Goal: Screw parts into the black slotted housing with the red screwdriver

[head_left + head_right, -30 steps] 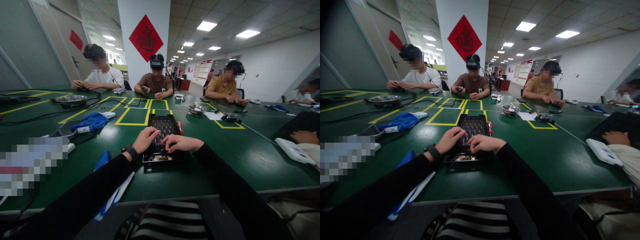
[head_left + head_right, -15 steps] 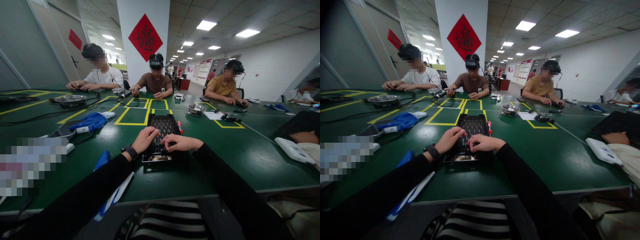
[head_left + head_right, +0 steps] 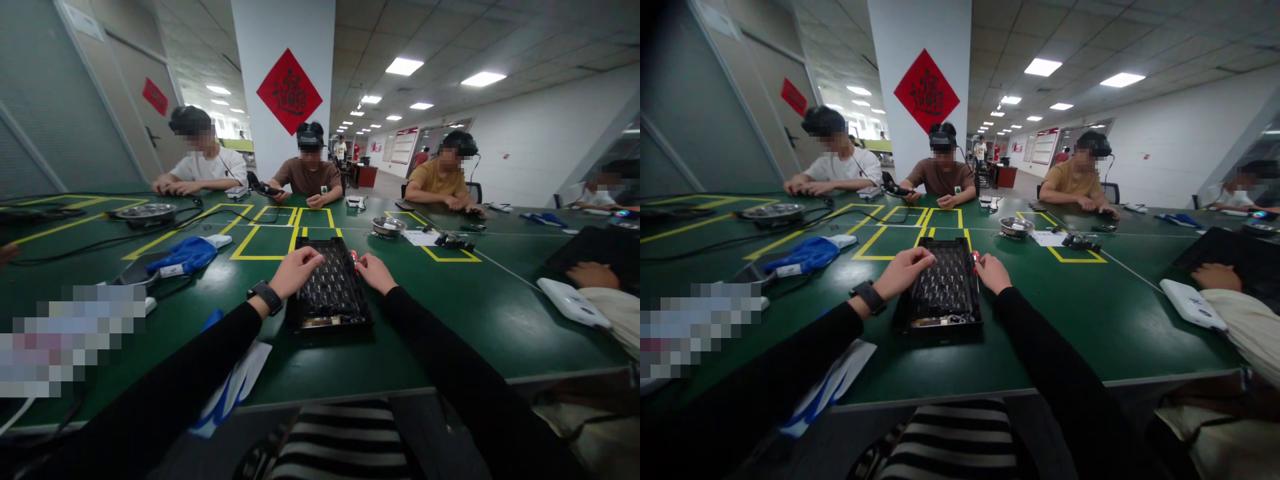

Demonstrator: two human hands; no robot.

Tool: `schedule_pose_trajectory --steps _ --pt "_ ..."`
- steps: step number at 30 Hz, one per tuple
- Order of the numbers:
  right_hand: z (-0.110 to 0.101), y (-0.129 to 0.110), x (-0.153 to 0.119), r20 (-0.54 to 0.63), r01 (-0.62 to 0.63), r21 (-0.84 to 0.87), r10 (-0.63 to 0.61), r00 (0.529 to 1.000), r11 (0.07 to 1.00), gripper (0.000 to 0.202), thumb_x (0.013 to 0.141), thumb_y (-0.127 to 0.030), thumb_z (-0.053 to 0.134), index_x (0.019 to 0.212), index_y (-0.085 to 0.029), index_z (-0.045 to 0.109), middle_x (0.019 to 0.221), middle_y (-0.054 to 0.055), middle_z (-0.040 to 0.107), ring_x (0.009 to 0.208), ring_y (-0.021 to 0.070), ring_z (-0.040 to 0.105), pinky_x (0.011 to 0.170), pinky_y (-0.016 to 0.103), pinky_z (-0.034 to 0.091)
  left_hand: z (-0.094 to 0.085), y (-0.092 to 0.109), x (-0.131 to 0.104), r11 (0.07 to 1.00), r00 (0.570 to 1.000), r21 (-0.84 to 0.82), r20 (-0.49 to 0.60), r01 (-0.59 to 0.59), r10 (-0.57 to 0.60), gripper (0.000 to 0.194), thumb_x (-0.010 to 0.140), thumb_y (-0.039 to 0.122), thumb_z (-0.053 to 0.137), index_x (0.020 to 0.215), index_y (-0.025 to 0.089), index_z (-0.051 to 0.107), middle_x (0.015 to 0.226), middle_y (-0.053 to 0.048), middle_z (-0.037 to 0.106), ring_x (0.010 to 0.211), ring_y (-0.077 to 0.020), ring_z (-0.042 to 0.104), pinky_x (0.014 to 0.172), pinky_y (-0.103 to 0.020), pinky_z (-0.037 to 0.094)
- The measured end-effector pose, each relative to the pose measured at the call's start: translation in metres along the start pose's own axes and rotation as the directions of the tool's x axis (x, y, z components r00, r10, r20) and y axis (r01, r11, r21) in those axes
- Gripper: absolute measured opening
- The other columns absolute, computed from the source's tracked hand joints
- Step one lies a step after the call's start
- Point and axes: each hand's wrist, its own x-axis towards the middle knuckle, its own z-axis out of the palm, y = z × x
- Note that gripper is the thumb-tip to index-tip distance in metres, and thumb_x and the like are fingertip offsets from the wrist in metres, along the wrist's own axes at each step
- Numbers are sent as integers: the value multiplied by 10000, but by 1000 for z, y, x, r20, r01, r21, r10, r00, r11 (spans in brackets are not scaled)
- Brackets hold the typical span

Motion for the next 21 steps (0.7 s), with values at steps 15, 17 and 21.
schedule_pose_trajectory --steps 15,17,21 --pt "-20 15 1 295 -266 100 226 928 959 309 605 -389 673 522 -118 547 418 43 506 503 157 497 477 238 284 23 11 -6 996 999 -91 -52 -1 -3 440 776 393 478 540 173 180 515 60 171 481 -60 195 481 -201 184" --pt "-28 11 -3 305 -274 200 206 930 941 333 707 -418 580 569 -117 542 422 50 518 450 130 455 448 233 275 19 9 -7 993 1000 -120 -16 -6 4 446 773 403 486 541 173 181 518 61 164 481 -58 184 480 -200 179" --pt "-42 -16 -7 284 -237 475 108 953 847 399 884 -439 265 848 -141 526 597 31 579 375 65 302 396 200 246 13 10 -7 993 998 -110 46 -46 52 447 772 429 492 539 170 212 511 62 194 487 -59 205 488 -202 188"
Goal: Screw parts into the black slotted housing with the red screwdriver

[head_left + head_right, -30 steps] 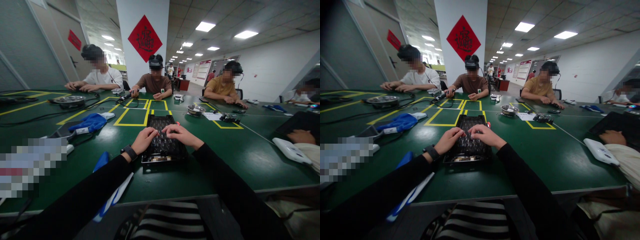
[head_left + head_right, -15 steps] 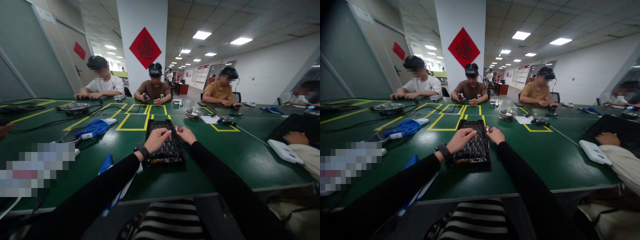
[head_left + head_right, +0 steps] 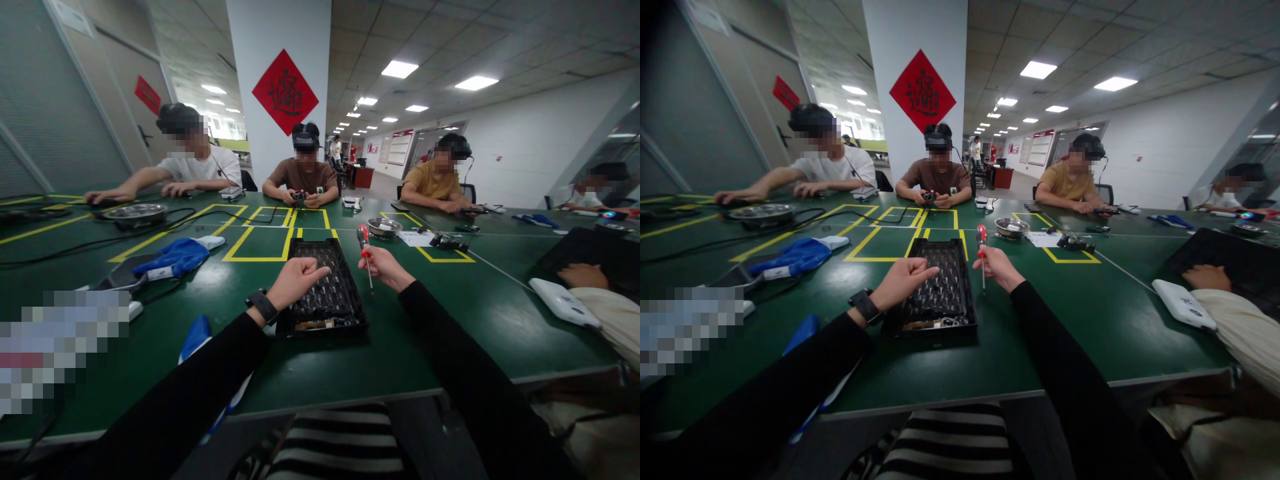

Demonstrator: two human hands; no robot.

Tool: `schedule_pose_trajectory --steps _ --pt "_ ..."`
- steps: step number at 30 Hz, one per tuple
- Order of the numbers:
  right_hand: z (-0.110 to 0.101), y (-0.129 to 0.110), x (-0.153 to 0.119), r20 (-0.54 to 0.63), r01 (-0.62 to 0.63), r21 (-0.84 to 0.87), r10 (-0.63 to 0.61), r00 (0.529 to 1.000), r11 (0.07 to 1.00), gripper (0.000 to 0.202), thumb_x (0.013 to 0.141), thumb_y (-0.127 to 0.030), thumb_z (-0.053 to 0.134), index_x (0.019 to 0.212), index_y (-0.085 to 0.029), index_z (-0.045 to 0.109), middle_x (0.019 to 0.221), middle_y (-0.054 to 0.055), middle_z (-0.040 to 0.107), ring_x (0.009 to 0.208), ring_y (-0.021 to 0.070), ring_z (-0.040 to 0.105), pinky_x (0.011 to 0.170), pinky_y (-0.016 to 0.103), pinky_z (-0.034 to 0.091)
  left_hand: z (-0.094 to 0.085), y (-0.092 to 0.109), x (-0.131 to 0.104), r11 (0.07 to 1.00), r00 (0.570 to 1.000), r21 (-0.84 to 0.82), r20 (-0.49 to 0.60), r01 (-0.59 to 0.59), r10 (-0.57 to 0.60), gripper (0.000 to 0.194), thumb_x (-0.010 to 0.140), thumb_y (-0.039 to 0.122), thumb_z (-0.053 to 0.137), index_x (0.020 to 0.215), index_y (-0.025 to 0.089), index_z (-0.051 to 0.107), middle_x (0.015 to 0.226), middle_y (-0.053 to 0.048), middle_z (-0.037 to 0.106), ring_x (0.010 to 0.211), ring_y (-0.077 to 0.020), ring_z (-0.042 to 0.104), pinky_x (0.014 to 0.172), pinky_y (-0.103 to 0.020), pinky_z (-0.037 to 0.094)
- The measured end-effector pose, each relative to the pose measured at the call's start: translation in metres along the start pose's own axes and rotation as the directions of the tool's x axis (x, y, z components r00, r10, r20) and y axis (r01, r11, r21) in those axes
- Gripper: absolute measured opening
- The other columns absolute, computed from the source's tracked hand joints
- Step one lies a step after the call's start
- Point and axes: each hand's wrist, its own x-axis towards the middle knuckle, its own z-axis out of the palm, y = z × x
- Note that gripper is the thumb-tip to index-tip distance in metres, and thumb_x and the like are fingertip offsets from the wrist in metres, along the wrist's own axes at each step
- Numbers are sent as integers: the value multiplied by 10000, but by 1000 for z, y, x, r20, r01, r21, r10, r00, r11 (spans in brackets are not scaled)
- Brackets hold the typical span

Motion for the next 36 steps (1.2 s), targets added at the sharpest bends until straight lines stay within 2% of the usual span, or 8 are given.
schedule_pose_trajectory --steps 2,4,5,7,10,13,25,36 --pt "11 -15 -5 38 104 367 -127 991 924 353 898 -419 266 937 -166 508 646 -2 540 379 49 249 387 178 237 -1 0 0 999 999 29 10 -33 33 439 773 432 494 536 167 236 508 61 223 491 -61 226 494 -204 194" --pt "27 -25 -11 93 96 719 -232 968 688 279 884 -387 355 948 -165 513 636 -25 484 385 39 244 378 164 234 -2 -1 0 997 999 50 5 -52 52 432 774 429 494 533 164 252 504 60 242 495 -62 235 496 -207 195" --pt "36 -28 -13 120 51 810 -250 961 584 255 876 -371 390 938 -159 516 616 -36 455 379 35 235 365 159 223 -1 -1 0 997 998 53 4 -57 56 431 774 429 494 531 164 256 503 60 245 495 -63 236 495 -207 194" --pt "52 -27 -18 176 -40 872 -236 956 488 248 868 -376 413 908 -154 517 557 -59 390 355 31 196 334 154 184 0 -3 -1 997 998 44 19 -61 60 433 770 432 498 528 163 260 504 61 245 495 -62 236 494 -207 195" --pt "67 -21 -24 219 -88 865 -215 952 493 288 864 -432 407 873 -161 506 502 -75 342 332 31 169 312 153 143 2 -5 -3 998 995 10 82 -58 57 441 763 441 504 526 161 260 508 62 245 493 -58 233 490 -204 198" --pt "71 -16 -27 175 -29 854 -234 956 519 306 855 -467 413 863 -170 490 516 -67 388 336 25 207 326 144 171 5 -7 -4 998 990 -39 136 -43 48 444 765 446 501 527 160 260 510 63 245 490 -56 229 485 -201 199" --pt "76 -17 -29 240 -37 755 -223 945 655 347 833 -499 434 861 -159 501 533 -52 453 342 17 273 344 141 188 6 -8 -6 994 993 -113 120 14 -1 446 737 448 537 534 163 260 521 62 237 492 -53 217 478 -197 190" --pt "76 -16 -28 181 34 782 -279 943 622 323 852 -475 413 880 -164 495 560 -44 475 359 24 279 364 153 201 7 -10 -6 992 992 -129 125 -4 20 437 739 430 541 536 163 260 514 64 241 490 -52 213 478 -197 184"
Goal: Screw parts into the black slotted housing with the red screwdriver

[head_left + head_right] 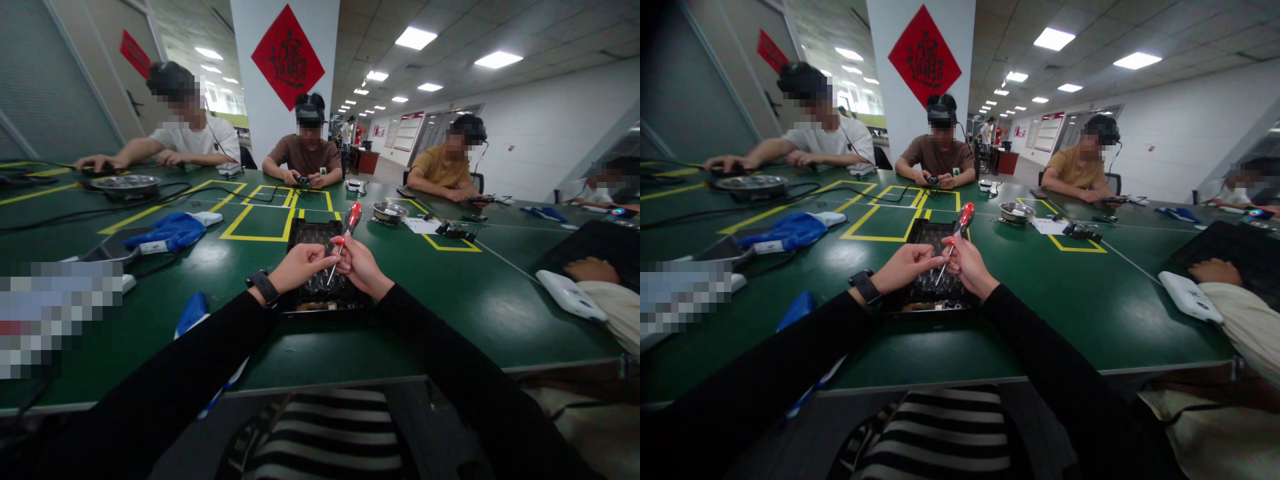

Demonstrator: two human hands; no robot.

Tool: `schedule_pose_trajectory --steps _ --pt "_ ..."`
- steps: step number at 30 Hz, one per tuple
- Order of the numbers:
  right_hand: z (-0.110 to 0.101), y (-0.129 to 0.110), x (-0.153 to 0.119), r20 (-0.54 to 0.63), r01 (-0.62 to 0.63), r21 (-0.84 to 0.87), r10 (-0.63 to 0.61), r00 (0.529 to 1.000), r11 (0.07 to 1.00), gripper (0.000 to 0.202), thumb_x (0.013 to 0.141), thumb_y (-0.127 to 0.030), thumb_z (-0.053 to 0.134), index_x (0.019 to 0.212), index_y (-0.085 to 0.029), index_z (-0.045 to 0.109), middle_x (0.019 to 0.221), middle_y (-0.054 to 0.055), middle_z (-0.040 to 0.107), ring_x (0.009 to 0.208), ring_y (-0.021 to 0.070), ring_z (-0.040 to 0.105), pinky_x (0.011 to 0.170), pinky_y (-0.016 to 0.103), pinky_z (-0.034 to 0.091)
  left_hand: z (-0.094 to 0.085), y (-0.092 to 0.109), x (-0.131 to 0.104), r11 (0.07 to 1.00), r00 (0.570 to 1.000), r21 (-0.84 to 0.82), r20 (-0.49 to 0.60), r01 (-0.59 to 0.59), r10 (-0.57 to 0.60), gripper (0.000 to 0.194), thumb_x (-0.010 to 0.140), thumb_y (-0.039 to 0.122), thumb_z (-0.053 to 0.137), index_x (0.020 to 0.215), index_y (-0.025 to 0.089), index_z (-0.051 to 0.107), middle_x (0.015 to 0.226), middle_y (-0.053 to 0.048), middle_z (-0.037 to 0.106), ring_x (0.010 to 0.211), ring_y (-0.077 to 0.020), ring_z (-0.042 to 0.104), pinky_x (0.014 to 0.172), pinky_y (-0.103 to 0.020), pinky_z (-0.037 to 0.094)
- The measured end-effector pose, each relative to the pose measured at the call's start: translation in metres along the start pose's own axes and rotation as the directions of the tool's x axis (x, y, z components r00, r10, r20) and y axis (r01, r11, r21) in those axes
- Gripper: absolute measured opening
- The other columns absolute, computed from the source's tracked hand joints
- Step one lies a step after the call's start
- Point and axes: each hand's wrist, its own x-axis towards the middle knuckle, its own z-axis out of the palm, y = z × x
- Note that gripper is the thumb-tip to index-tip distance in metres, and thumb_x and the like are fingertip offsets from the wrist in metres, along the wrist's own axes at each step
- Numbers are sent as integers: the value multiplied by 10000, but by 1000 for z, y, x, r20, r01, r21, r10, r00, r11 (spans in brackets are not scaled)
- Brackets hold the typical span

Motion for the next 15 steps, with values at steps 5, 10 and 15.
schedule_pose_trajectory --steps 5,10,15 --pt "1 0 0 -15 -26 -11 26 1000 1000 331 847 -484 416 876 -165 499 555 -45 471 354 22 270 361 153 196 0 0 0 1000 1000 12 -6 7 -7 429 739 418 543 537 162 264 515 64 240 491 -51 215 474 -195 187" --pt "0 1 0 -17 -26 -19 25 1000 999 315 841 -470 436 888 -165 501 570 -40 483 358 23 275 362 153 194 0 1 0 1000 1000 21 -2 9 -9 436 739 431 536 536 164 258 515 63 239 491 -53 213 473 -195 190" --pt "0 1 1 -49 -39 -45 37 998 998 336 828 -496 440 881 -168 495 564 -39 486 362 28 270 360 155 196 0 0 0 999 1000 29 -7 14 -13 447 732 453 537 532 164 260 514 63 244 489 -53 221 474 -193 197"
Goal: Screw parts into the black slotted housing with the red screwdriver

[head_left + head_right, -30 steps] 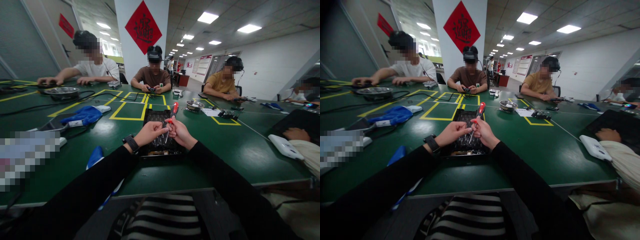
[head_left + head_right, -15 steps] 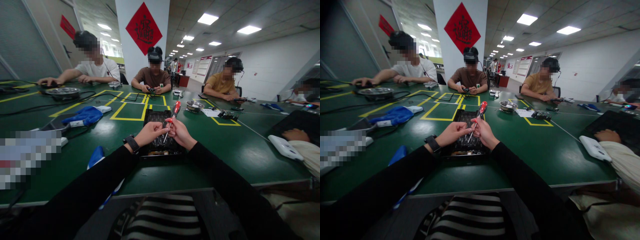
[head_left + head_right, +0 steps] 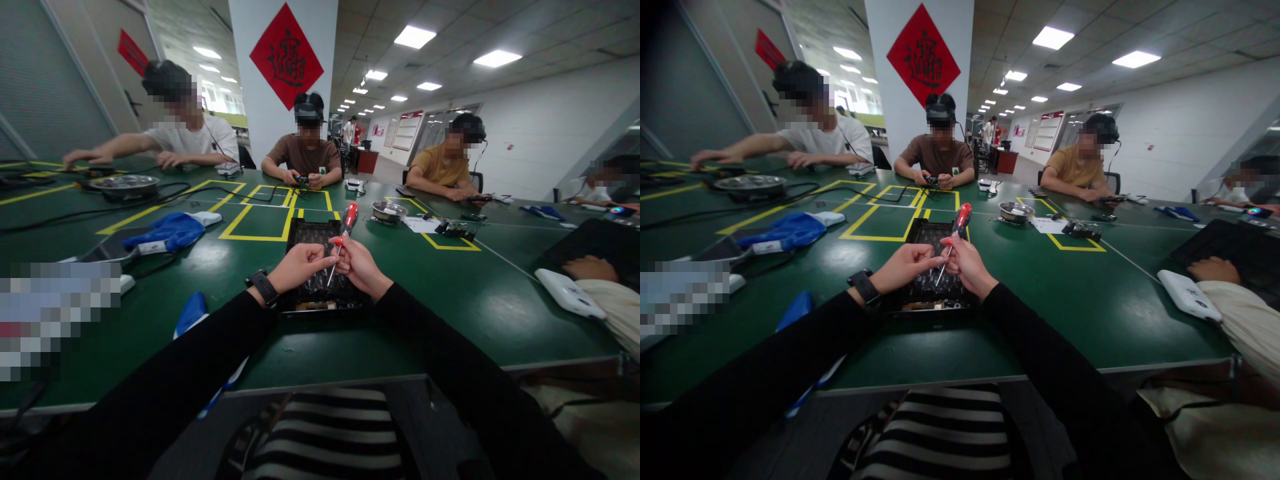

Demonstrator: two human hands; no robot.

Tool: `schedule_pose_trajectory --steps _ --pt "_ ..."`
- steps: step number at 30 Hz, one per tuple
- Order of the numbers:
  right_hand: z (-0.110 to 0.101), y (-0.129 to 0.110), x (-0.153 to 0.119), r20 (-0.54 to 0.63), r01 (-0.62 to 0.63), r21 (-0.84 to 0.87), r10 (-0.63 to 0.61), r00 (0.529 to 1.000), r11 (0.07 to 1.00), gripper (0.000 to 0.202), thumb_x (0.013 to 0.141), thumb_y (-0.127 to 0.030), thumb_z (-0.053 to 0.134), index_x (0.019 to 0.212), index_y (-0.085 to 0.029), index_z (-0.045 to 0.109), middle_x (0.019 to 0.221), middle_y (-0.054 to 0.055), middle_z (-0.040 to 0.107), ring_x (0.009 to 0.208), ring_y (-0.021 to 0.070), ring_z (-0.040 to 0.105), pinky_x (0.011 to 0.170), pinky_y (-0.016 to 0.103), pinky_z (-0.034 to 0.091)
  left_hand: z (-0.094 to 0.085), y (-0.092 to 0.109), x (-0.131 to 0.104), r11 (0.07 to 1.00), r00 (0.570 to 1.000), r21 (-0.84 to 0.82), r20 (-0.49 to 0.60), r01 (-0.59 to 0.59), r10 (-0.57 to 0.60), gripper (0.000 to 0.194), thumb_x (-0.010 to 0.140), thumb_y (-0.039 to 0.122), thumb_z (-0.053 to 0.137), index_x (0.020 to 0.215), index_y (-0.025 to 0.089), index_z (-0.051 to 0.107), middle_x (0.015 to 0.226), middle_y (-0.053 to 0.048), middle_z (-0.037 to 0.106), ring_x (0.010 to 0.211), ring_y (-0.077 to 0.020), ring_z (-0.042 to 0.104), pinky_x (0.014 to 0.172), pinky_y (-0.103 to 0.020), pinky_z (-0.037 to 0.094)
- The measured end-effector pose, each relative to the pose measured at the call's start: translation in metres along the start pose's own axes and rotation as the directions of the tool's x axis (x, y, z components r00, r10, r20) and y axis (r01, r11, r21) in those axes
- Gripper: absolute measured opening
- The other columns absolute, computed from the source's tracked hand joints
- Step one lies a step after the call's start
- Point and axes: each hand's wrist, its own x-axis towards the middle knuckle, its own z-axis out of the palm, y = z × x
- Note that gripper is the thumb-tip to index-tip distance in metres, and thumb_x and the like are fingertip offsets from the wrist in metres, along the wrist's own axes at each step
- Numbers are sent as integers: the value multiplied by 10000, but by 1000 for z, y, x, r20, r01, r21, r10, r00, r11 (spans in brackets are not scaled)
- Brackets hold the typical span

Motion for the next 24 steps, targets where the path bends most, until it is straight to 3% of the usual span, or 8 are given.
schedule_pose_trajectory --steps 8,13,18,24 --pt "-1 -1 0 7 36 68 -37 999 997 350 844 -506 403 872 -168 488 541 -46 455 358 30 256 365 160 195 -6 -6 2 1000 999 19 52 14 -15 360 746 456 524 594 132 486 502 53 343 473 -54 284 463 -188 222" --pt "-4 -4 2 -132 169 105 -155 979 980 333 861 -499 369 870 -184 476 554 -44 435 377 43 266 374 168 228 -6 -4 1 997 989 -8 126 75 -74 370 702 475 571 719 109 622 557 8 511 501 -72 395 479 -193 286" --pt "-10 -9 3 -241 279 85 -252 937 956 287 877 -470 356 859 -204 465 570 -44 423 386 43 294 390 169 256 -4 -5 1 993 978 -56 187 108 -96 370 618 435 666 780 101 659 601 -26 594 510 -84 453 483 -199 324" --pt "-14 -14 3 -288 323 79 -289 913 943 271 891 -444 332 855 -208 462 570 -43 412 399 51 303 398 176 272 -5 -10 2 999 987 -10 159 36 -34 326 704 422 595 652 106 657 597 -37 620 530 -88 488 504 -200 338"
